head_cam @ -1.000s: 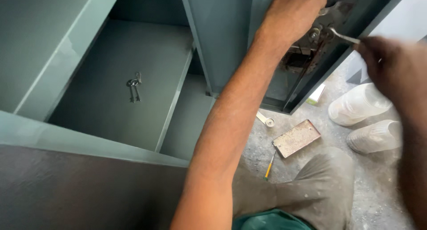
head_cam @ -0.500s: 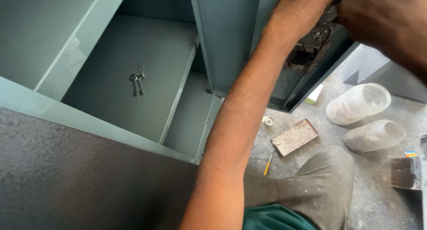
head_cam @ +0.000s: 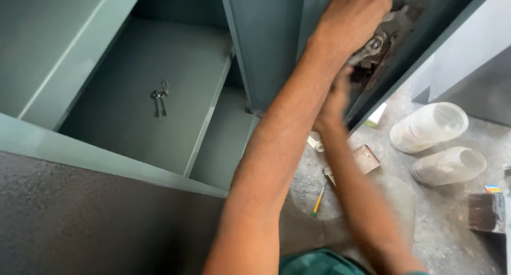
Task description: The person sits on the floor of a workshop fitting a lock mechanism into a metal locker door. They pick small screws and parts from containers on the floor, use a wrench to tighten the lock body inside the door, position a rectangular cover plate over the lock, and thread a screw by hand to secure the plate.
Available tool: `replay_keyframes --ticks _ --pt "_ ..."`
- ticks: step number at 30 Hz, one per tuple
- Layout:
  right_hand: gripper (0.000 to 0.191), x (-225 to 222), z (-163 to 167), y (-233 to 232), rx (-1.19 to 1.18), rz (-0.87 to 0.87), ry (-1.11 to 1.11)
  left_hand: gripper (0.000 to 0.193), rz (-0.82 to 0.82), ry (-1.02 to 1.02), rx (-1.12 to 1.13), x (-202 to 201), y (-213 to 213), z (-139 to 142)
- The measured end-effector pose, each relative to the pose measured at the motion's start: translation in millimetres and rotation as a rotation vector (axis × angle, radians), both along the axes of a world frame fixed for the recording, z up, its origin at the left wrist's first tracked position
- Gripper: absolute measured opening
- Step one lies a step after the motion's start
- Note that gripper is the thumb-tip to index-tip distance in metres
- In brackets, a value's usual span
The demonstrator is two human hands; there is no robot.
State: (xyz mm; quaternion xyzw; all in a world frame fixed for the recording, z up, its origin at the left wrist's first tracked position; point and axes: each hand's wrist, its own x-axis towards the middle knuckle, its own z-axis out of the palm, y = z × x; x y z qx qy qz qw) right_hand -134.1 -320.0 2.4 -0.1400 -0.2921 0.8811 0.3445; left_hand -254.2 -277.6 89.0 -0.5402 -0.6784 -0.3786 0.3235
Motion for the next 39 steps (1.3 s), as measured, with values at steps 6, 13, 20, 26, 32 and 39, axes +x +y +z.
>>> replay_keyframes --ticks 6,13,20,26,32,39 --pt "0.036 -11.8 -21.4 -1.2 0.057 0.192 0.080 0.007 -0.048 -0.091 -0.129 5.6 -12.7 8.6" --pt "0.012 126.7 75.1 89.9 1.807 -0.423 -0.826 0.007 0.017 -0.087 -0.053 1.1 4.0 -1.6" --pt "0.019 102.6 172.8 114.7 2.891 -0.585 -0.939 0.008 0.084 -0.111 -0.104 -2.6 11.5 -9.5" --pt "0.017 75.5 198.1 73.1 3.116 -0.530 -1.179 0.006 0.044 -0.091 -0.057 2.6 1.9 -5.5" --pt "0.025 72.4 166.6 116.4 3.028 -0.495 -1.368 0.006 -0.087 -0.110 -0.035 4.4 -13.4 6.9" --pt "0.028 96.6 68.4 99.9 1.989 -0.480 -0.847 0.013 -0.094 -0.043 -0.167 12.1 -35.3 19.4"
